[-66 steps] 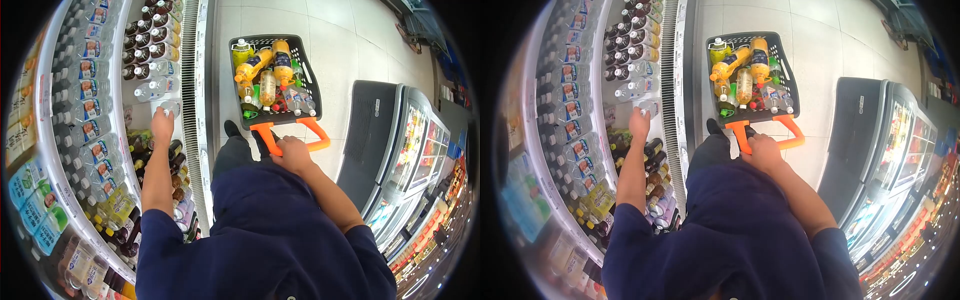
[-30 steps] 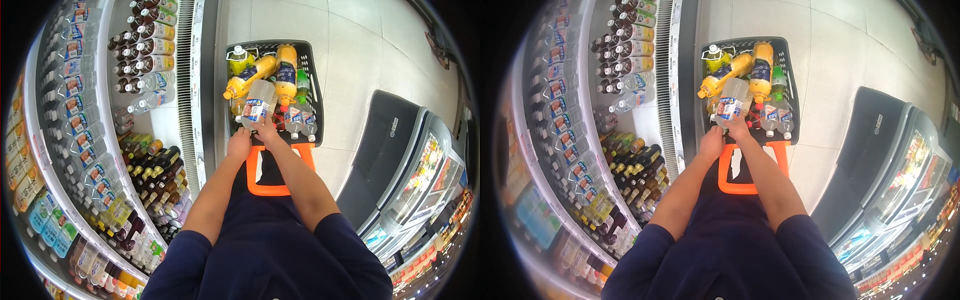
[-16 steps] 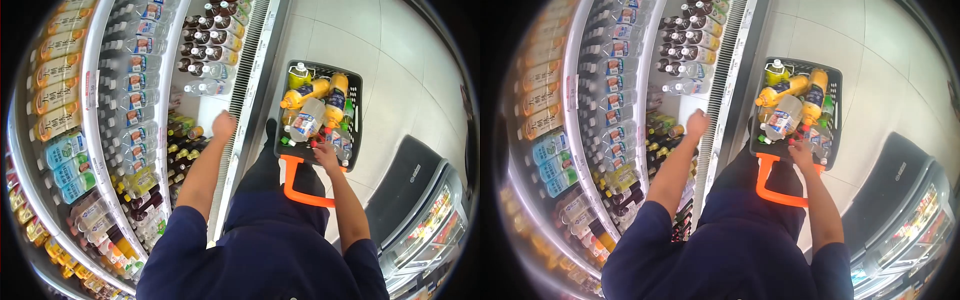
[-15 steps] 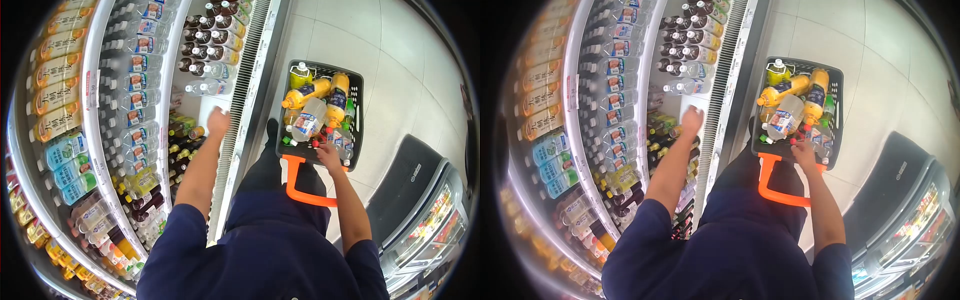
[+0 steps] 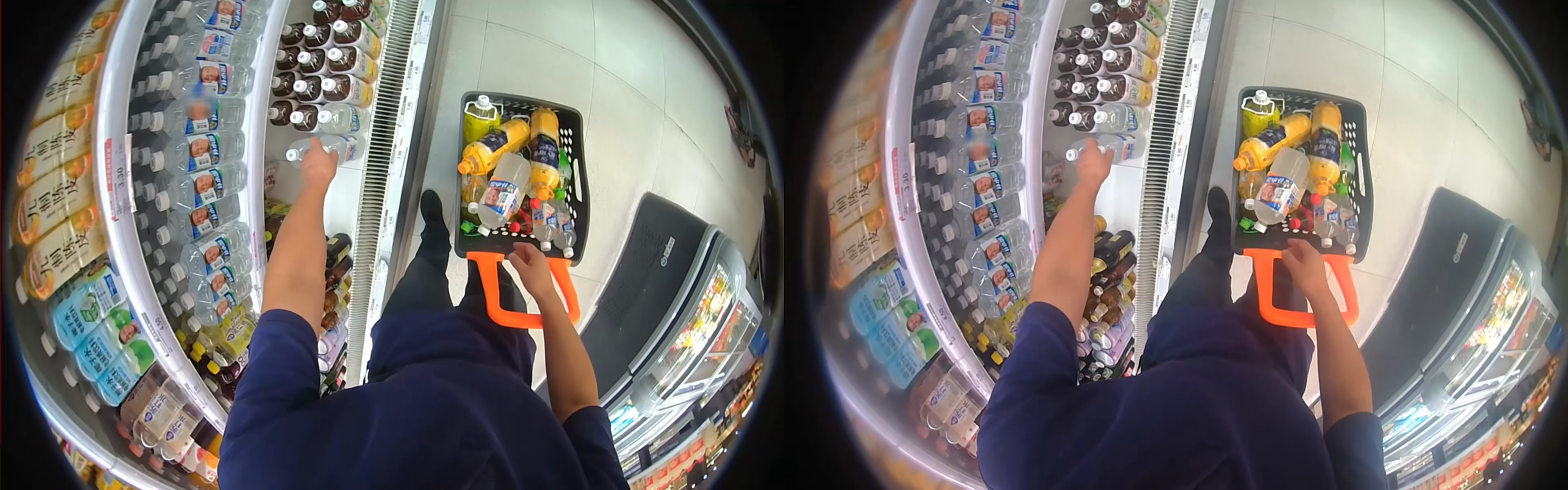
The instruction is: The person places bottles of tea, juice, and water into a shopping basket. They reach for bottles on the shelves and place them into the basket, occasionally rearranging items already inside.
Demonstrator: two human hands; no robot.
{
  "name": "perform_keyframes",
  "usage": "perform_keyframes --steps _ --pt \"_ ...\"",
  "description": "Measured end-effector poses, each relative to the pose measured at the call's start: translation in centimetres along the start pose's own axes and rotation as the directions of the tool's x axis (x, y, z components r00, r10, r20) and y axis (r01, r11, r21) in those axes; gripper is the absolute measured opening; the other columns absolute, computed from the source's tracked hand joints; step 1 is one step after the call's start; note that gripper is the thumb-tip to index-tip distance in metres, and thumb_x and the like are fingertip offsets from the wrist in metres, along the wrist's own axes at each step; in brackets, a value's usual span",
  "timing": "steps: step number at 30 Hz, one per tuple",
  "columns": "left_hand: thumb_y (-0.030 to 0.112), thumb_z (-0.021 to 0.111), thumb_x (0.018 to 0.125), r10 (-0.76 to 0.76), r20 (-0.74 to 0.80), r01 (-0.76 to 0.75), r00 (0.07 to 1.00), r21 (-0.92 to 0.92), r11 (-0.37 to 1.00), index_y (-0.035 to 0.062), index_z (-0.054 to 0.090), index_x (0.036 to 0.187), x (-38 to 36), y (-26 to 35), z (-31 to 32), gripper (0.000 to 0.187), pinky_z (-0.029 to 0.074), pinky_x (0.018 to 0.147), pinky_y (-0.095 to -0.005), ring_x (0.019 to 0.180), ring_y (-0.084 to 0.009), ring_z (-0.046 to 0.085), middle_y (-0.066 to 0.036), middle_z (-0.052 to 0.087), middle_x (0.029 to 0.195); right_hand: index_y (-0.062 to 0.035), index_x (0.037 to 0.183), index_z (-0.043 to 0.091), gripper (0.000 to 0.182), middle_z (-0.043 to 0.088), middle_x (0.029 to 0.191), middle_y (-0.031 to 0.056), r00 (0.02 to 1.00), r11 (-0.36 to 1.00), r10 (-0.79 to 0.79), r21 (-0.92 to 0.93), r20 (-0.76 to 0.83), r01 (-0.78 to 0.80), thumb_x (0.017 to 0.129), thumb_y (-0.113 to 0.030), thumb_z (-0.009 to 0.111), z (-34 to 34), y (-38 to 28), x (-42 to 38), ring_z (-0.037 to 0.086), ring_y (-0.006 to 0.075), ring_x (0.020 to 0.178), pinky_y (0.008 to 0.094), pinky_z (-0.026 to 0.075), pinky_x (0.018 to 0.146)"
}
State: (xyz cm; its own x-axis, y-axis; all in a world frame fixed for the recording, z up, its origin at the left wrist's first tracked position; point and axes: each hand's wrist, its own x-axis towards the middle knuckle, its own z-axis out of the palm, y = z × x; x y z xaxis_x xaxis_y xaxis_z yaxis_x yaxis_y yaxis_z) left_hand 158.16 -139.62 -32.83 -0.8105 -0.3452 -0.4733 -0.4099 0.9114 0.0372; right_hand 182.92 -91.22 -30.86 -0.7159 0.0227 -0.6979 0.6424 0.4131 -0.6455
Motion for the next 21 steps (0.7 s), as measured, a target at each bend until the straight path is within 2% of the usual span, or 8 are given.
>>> perform_keyframes --steps 1,3,8,10,13,15,19,21 --pt "0.033 0.065 0.091 0.003 0.009 -0.003 1.0 0.001 1.0 0.0007 0.042 0.133 -0.2 -0.2 0.4 0.058 0.047 0.097 -0.0497 0.112 -0.0437 0.061 -0.028 0.064 0.118 0.0014 0.126 0.06 0.046 0.07 0.106 0.0182 1.0 0.999 0.013 -0.049 0.007 -0.012 0.089 -0.024 0.066 -0.1 -2.1 -0.6 0.068 0.0284 0.101 0.0374 0.052 0.091" --pt "0.032 0.063 0.092 0.027 -0.015 -0.029 1.0 -0.079 0.996 0.0005 0.042 0.129 -0.6 -0.4 0.4 0.053 0.048 0.095 -0.0504 0.11 -0.0438 0.062 -0.028 0.065 0.115 0.0017 0.125 0.061 0.045 0.07 0.107 0.0188 1.0 0.995 0.018 -0.099 0.016 -0.016 0.089 -0.023 0.066 0.0 -3.3 -0.7 0.068 0.029 0.101 0.0378 0.053 0.09" --pt "0.03 0.062 0.093 0.03 -0.006 -0.03 1.0 -0.047 0.998 0.0 0.043 0.128 -2.1 -0.1 0.3 0.05 0.048 0.092 -0.0512 0.106 -0.0451 0.063 -0.029 0.067 0.11 0.0023 0.122 0.062 0.042 0.07 0.108 0.0214 0.999 0.975 -0.028 -0.22 0.018 0.031 0.087 -0.021 0.067 0.4 -4.3 -0.5 0.069 0.0319 0.102 0.0403 0.054 0.09" --pt "0.03 0.061 0.094 0.032 -0.004 -0.032 0.999 -0.027 0.999 -0.0002 0.043 0.129 -2.7 0.0 0.4 0.05 0.049 0.091 -0.0515 0.103 -0.0456 0.064 -0.029 0.067 0.108 0.0025 0.122 0.062 0.042 0.07 0.107 0.0211 0.998 0.972 -0.051 -0.228 0.033 0.057 0.087 -0.021 0.067 0.4 -4.1 -0.5 0.069 0.0321 0.101 0.0403 0.054 0.089" --pt "0.029 0.062 0.093 0.114 -0.036 -0.114 0.993 0.011 0.993 -0.0002 0.045 0.126 -3.5 -0.3 0.8 0.047 0.05 0.087 -0.0524 0.098 -0.0456 0.065 -0.028 0.068 0.102 0.0024 0.121 0.062 0.042 0.07 0.106 0.0207 0.997 0.975 -0.061 -0.211 0.045 0.069 0.087 -0.021 0.068 0.4 -4.1 -0.7 0.069 0.0319 0.1 0.0404 0.054 0.089" --pt "0.031 0.063 0.092 0.19 -0.215 -0.213 0.958 -0.089 0.973 -0.0003 0.05 0.12 -4.4 -1.1 2.2 0.043 0.05 0.083 -0.0521 0.092 -0.0454 0.066 -0.027 0.069 0.095 0.0022 0.121 0.062 0.042 0.07 0.106 0.0205 0.996 0.978 -0.074 -0.193 0.047 0.082 0.087 -0.021 0.068 0.1 -4.4 -0.9 0.068 0.0315 0.1 0.0403 0.054 0.089" --pt "0.032 0.065 0.09 0.166 -0.242 -0.199 0.956 -0.118 0.973 0.0001 0.055 0.112 -10.3 0.7 -0.5 0.04 0.05 0.079 -0.0519 0.087 -0.0443 0.066 -0.026 0.068 0.089 0.0019 0.122 0.062 0.042 0.07 0.105 0.0195 0.991 0.984 -0.117 -0.131 0.063 0.124 0.087 -0.02 0.068 0.2 -4.4 -1.1 0.069 0.0304 0.098 0.0395 0.054 0.087" --pt "0.033 0.068 0.089 0.253 -0.314 -0.296 0.915 -0.098 0.95 0.0003 0.058 0.106 -13.7 1.8 -1.8 0.039 0.051 0.073 -0.0509 0.079 -0.0432 0.066 -0.024 0.068 0.082 0.0018 0.122 0.062 0.042 0.07 0.105 0.0191 0.988 0.985 -0.142 -0.09 0.065 0.148 0.087 -0.021 0.068 0.9 -4.4 -0.9 0.07 0.0297 0.096 0.0387 0.055 0.086"
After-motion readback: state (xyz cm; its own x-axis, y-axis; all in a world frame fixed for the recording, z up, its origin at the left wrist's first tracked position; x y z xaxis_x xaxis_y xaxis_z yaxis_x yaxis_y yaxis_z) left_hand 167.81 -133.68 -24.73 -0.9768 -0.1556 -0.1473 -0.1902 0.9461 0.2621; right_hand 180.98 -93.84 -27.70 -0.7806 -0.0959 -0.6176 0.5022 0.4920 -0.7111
